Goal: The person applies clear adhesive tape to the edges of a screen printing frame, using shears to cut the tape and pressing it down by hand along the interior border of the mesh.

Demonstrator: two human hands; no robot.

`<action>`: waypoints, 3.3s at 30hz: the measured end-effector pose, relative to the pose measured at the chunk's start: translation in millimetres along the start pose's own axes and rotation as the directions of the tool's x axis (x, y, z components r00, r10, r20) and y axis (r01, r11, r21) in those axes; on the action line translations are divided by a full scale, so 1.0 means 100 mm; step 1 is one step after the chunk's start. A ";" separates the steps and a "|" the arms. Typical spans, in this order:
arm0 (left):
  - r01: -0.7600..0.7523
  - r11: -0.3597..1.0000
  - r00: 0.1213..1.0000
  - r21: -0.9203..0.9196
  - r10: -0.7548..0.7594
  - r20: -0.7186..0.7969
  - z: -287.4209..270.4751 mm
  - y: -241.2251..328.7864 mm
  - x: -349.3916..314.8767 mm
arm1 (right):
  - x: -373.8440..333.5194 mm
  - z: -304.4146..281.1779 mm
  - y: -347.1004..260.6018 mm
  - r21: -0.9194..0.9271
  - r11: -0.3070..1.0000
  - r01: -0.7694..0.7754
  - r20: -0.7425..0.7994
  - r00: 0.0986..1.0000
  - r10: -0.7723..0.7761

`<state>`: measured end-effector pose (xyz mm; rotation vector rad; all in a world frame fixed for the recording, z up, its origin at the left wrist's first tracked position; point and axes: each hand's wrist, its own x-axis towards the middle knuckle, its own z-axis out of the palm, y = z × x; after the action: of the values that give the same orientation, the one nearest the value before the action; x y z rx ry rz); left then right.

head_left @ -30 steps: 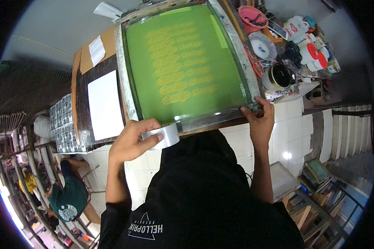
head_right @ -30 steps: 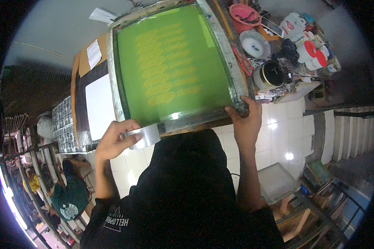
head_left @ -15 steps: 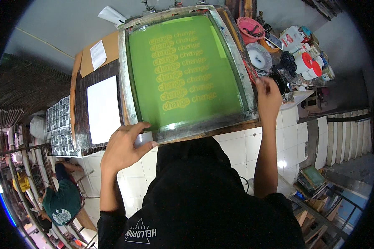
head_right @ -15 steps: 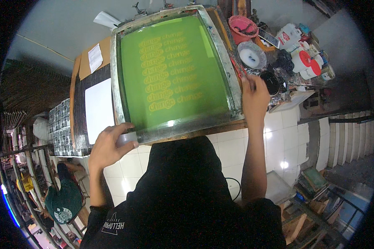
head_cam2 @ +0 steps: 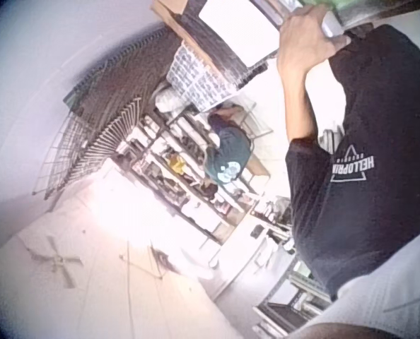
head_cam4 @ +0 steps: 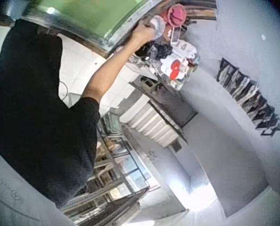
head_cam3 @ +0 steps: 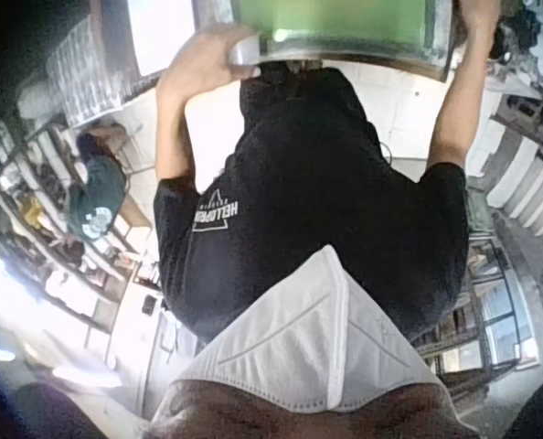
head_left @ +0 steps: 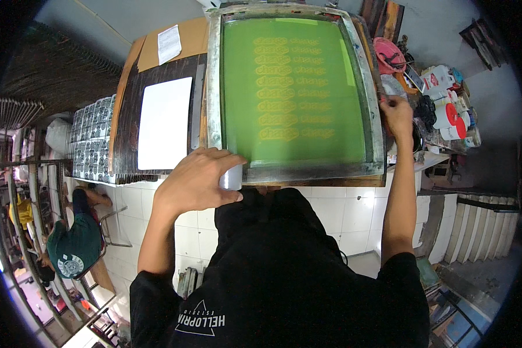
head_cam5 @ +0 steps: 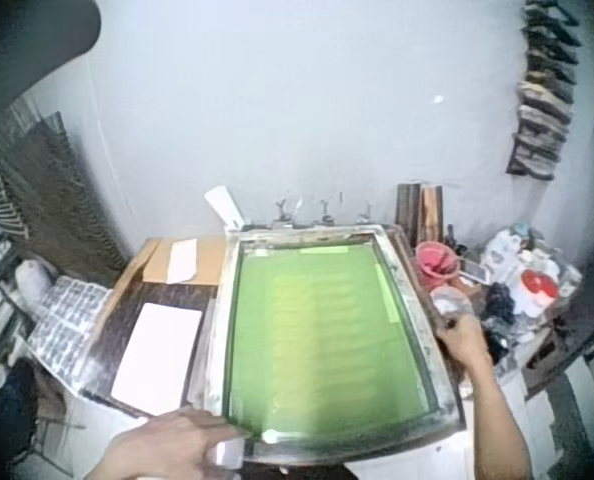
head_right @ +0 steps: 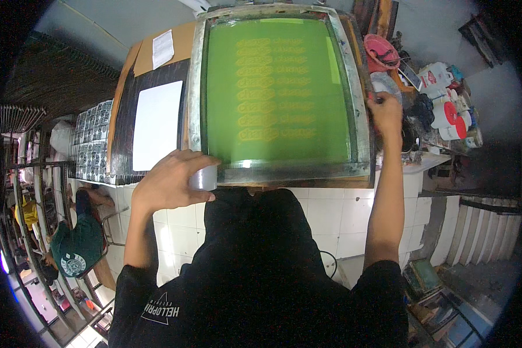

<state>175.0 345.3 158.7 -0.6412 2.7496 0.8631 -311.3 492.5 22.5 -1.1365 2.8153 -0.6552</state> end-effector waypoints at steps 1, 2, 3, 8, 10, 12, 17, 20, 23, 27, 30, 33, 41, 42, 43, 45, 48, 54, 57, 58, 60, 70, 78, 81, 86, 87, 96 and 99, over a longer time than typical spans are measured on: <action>0.011 1.000 1.000 -0.005 -0.011 0.021 0.00 0.00 0.01 | -0.06 -0.07 0.06 0.146 0.986 -0.077 -0.055 0.995 0.086; 0.019 1.000 0.999 -0.009 -0.019 0.044 0.00 -0.01 0.02 | -0.11 -0.14 0.18 0.335 0.937 -0.102 -0.063 0.990 0.130; -0.006 1.000 0.999 -0.018 0.007 0.047 0.00 -0.02 0.03 | -0.17 -0.23 0.32 0.511 0.852 -0.114 -0.072 0.982 0.175; -0.017 0.999 0.993 -0.045 0.022 0.113 -0.08 -0.09 0.03 | -1.27 -0.90 -0.79 0.889 0.373 -0.267 0.187 0.954 0.236; -0.029 0.999 0.991 -0.015 0.031 0.126 -0.12 -0.09 0.05 | -1.71 -0.93 -0.92 0.898 0.214 -0.385 0.338 0.913 0.227; -0.042 0.999 0.990 0.013 0.040 0.139 -0.16 -0.09 0.06 | -2.16 -0.73 -1.10 0.928 0.075 -0.366 0.341 0.911 0.231; -0.094 0.985 0.987 0.145 0.073 0.142 -0.05 -0.10 0.11 | -2.96 -0.50 -1.93 0.631 0.628 -0.455 0.508 0.854 0.109; -0.084 0.964 0.985 0.253 0.042 0.169 -0.05 0.03 0.19 | -3.18 -0.33 -2.22 0.403 0.892 -0.204 0.519 0.854 -0.039; -0.082 0.959 0.989 0.270 0.046 0.137 0.04 0.02 0.23 | -3.28 -0.17 -2.42 0.298 0.948 -0.110 0.491 0.870 -0.054; -0.070 0.952 0.993 0.298 0.037 0.115 0.04 0.13 0.23 | -3.30 -0.09 -2.51 0.213 0.976 -0.046 0.468 0.882 -0.060; -0.060 0.954 0.994 0.294 0.030 0.106 0.05 0.15 0.22 | -3.30 -0.03 -2.51 0.218 0.975 -0.040 0.442 0.895 -0.062; -0.051 0.955 0.994 0.294 0.021 0.105 0.07 0.13 0.23 | -3.29 -0.01 -2.52 0.230 0.973 -0.036 0.431 0.900 -0.069; -0.021 0.964 0.997 0.263 -0.001 0.084 0.07 0.15 0.23 | -3.26 -0.09 -2.59 0.234 0.969 -0.082 0.465 0.884 -0.038; -0.020 0.963 0.996 0.270 -0.006 0.094 0.07 0.15 0.24 | -3.26 -0.10 -2.60 0.223 0.971 -0.082 0.477 0.878 -0.036; -0.018 0.961 0.995 0.276 -0.011 0.104 0.06 0.15 0.24 | -3.26 -0.10 -2.62 0.212 0.974 -0.081 0.489 0.871 -0.034; -0.014 0.960 0.994 0.281 -0.017 0.107 0.05 0.16 0.24 | -3.25 -0.09 -2.64 0.187 0.979 -0.087 0.508 0.861 -0.021; -0.015 0.960 0.995 0.278 -0.012 0.095 0.06 0.18 0.24 | -3.23 -0.04 -2.66 0.162 0.982 -0.096 0.519 0.855 -0.003; -0.008 0.963 0.996 0.269 -0.016 0.089 0.13 0.16 0.28 | -3.13 -0.15 -2.65 0.205 0.972 -0.115 0.526 0.851 -0.010; 0.009 0.964 0.996 0.266 -0.030 0.078 0.13 0.08 0.26 | -3.13 -0.55 -2.58 0.285 0.934 -0.216 0.564 0.826 0.019; 0.009 0.964 0.996 0.266 -0.031 0.079 0.13 0.07 0.27 | -3.10 -0.61 -2.52 0.313 0.920 -0.237 0.550 0.835 0.028; 0.004 0.965 0.996 0.263 -0.028 0.088 0.13 0.08 0.28 | -3.02 -0.57 -2.42 0.310 0.930 -0.197 0.437 0.899 0.045; 0.022 0.967 0.986 0.256 -0.063 0.155 -0.03 0.05 0.25 | -2.32 -0.05 -2.12 0.110 0.991 -0.075 0.337 0.941 0.034; 0.046 0.998 0.995 -0.047 -0.050 -0.084 -0.23 0.06 0.31 | -2.05 -0.33 -1.83 0.510 0.811 -0.288 0.403 0.912 0.071; -0.195 0.955 0.931 -0.225 0.107 -0.349 -0.03 0.13 0.66 | -1.86 -0.51 -1.65 0.672 0.644 -0.366 0.348 0.924 0.161; -0.132 0.942 0.974 -0.310 0.064 -0.219 0.08 0.55 1.60 | -1.63 -0.62 -1.02 0.685 0.641 -0.346 0.212 0.937 0.279; -0.168 0.933 0.972 -0.319 0.101 -0.214 0.17 0.60 1.83 | -1.61 -0.63 -0.84 0.706 0.610 -0.359 0.205 0.929 0.309; -0.184 0.935 0.983 -0.305 0.172 -0.064 0.48 1.03 2.81 | -1.30 -0.70 -0.38 0.601 0.759 -0.250 0.084 0.964 0.251; -0.146 0.937 0.989 -0.319 0.149 -0.015 0.46 1.09 2.87 | -1.06 -0.63 -0.40 0.545 0.819 -0.178 0.064 0.983 0.170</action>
<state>-127.4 353.0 89.4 -0.4812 2.6984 1.3608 -218.9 561.1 83.2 -0.7554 2.4098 -1.3152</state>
